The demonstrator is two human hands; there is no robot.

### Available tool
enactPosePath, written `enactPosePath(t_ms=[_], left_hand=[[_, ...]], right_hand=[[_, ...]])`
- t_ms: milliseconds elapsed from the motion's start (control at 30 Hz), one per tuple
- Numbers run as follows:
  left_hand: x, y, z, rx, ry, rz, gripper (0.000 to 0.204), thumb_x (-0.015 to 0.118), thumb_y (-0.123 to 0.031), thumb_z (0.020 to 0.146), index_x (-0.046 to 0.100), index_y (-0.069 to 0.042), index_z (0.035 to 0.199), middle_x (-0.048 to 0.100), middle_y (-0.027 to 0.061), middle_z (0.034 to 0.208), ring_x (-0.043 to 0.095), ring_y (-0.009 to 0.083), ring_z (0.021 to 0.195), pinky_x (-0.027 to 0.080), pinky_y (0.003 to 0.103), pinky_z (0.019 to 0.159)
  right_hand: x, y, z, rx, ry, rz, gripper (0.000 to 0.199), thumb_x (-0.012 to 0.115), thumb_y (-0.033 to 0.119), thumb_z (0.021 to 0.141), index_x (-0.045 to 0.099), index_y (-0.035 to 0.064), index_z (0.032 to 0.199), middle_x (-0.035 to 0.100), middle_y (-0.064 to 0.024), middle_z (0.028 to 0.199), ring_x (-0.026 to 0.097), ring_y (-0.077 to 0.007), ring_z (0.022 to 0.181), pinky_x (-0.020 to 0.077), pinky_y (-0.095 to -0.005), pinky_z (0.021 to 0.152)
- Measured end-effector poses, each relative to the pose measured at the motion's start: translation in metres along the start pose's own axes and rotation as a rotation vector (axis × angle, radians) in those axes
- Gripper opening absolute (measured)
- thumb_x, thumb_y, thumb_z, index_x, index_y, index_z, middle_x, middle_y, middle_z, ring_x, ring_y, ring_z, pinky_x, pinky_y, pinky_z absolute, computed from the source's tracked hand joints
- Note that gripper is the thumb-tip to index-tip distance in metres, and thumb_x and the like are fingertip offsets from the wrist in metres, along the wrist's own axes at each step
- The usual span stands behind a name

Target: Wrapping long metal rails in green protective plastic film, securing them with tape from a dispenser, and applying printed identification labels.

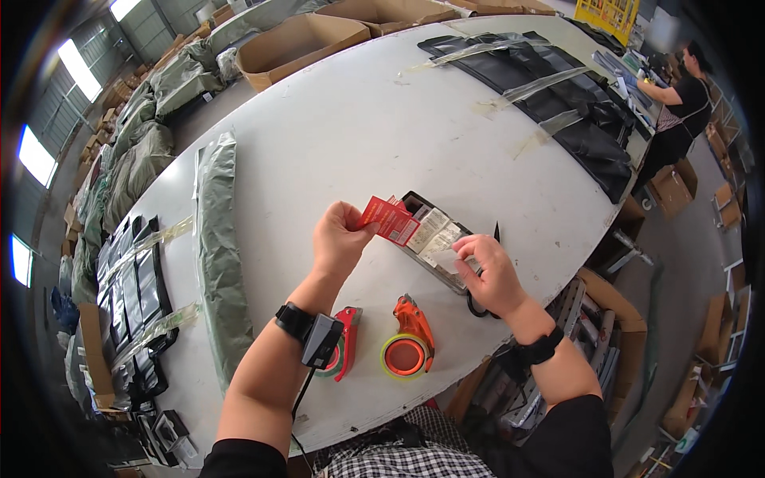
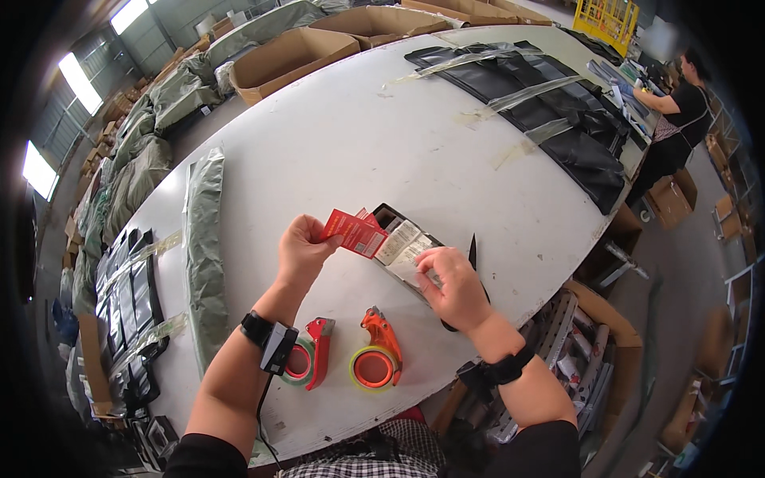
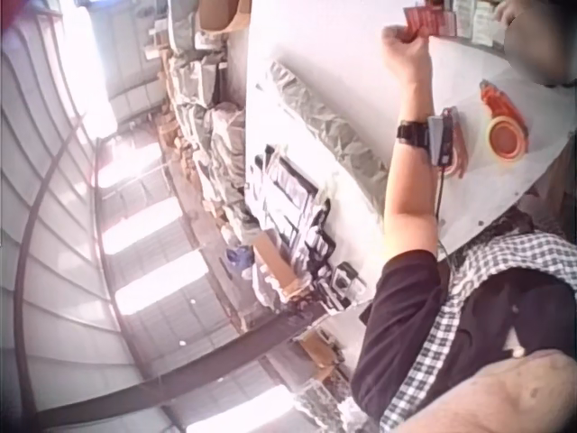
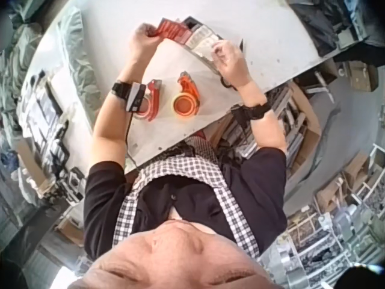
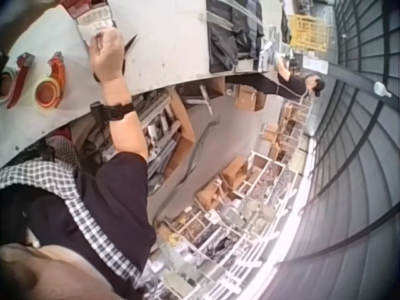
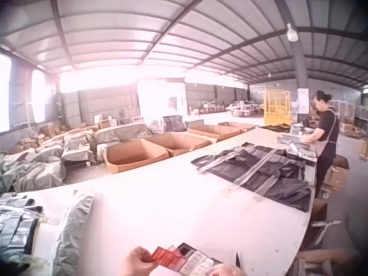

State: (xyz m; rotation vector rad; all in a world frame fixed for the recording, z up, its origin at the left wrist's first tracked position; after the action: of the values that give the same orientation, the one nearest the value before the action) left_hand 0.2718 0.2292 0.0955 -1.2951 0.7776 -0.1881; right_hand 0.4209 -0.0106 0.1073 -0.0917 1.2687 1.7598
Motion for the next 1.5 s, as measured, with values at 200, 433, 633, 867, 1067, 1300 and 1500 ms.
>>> enactPosePath(t_ms=[200,433,633,867,1067,1300,1500], left_hand=[[0.027,-0.019,0.002,0.117,-0.044,0.232,0.019,0.079,-0.008,0.078,0.068,-0.004,0.093,0.067,0.0081,0.083,0.066,0.0194,0.073,0.053,0.032,0.067],[0.027,-0.030,0.017,0.333,-0.231,0.269,0.013,0.077,-0.005,0.077,0.069,-0.002,0.087,0.067,0.0112,0.082,0.065,0.0250,0.074,0.053,0.035,0.069],[0.037,-0.028,0.034,0.208,0.013,0.405,0.013,0.074,-0.006,0.076,0.069,-0.004,0.088,0.069,0.0140,0.091,0.066,0.0313,0.086,0.053,0.040,0.076],[0.038,-0.024,0.041,0.300,0.050,0.668,0.017,0.079,-0.012,0.072,0.071,-0.003,0.084,0.069,0.0168,0.079,0.067,0.0330,0.074,0.054,0.040,0.070],[0.013,-0.030,0.038,0.112,0.002,0.685,0.026,0.083,-0.022,0.074,0.070,-0.003,0.085,0.069,0.0188,0.085,0.066,0.0362,0.084,0.053,0.045,0.074],[-0.048,-0.049,-0.004,0.401,-0.230,0.639,0.019,0.079,-0.017,0.078,0.068,-0.003,0.082,0.067,0.0159,0.079,0.064,0.0349,0.074,0.051,0.043,0.067],[-0.075,-0.016,-0.177,-0.147,0.470,-0.135,0.014,0.071,-0.009,0.093,0.069,-0.001,0.103,0.069,0.0011,0.078,0.060,0.0048,0.073,0.051,0.024,0.066]], right_hand=[[0.019,0.000,-0.002,0.022,-0.012,-0.125,0.013,0.070,0.008,0.085,0.058,0.0052,0.090,0.064,-0.0130,0.112,0.060,-0.0344,0.106,0.0489,-0.0429,0.091],[0.003,-0.003,-0.036,0.128,0.001,-0.080,0.013,0.070,0.010,0.086,0.060,0.0032,0.089,0.066,-0.0133,0.105,0.062,-0.0338,0.102,0.0498,-0.0426,0.091],[-0.003,-0.005,-0.056,0.171,0.013,-0.019,0.015,0.071,0.012,0.086,0.061,0.0018,0.090,0.067,-0.0134,0.102,0.063,-0.0337,0.099,0.0507,-0.0409,0.087],[-0.007,-0.004,-0.061,0.172,0.014,-0.002,0.015,0.071,0.012,0.086,0.061,0.0016,0.091,0.068,-0.0130,0.101,0.064,-0.0332,0.097,0.0509,-0.0404,0.086],[-0.001,-0.002,-0.061,0.194,0.018,0.010,0.015,0.071,0.012,0.086,0.061,0.0016,0.091,0.068,-0.0130,0.100,0.064,-0.0334,0.095,0.0515,-0.0400,0.085],[0.013,0.027,-0.054,0.105,0.005,0.053,0.014,0.069,0.012,0.088,0.060,0.0021,0.093,0.068,-0.0122,0.101,0.064,-0.0312,0.099,0.0504,-0.0396,0.087],[0.070,0.110,-0.078,0.144,0.206,0.362,0.015,0.068,0.010,0.091,0.059,0.0030,0.101,0.068,-0.0104,0.095,0.067,-0.0231,0.089,0.0521,-0.0337,0.080]])
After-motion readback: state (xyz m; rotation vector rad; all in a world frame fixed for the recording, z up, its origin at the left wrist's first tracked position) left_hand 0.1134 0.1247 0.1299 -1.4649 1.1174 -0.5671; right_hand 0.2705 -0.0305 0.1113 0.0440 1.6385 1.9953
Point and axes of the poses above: each hand's wrist, its own z-axis towards the middle knuckle, its own x-axis out of the palm, y = z × x, the point moved 3 cm from there along z, towards the middle knuckle
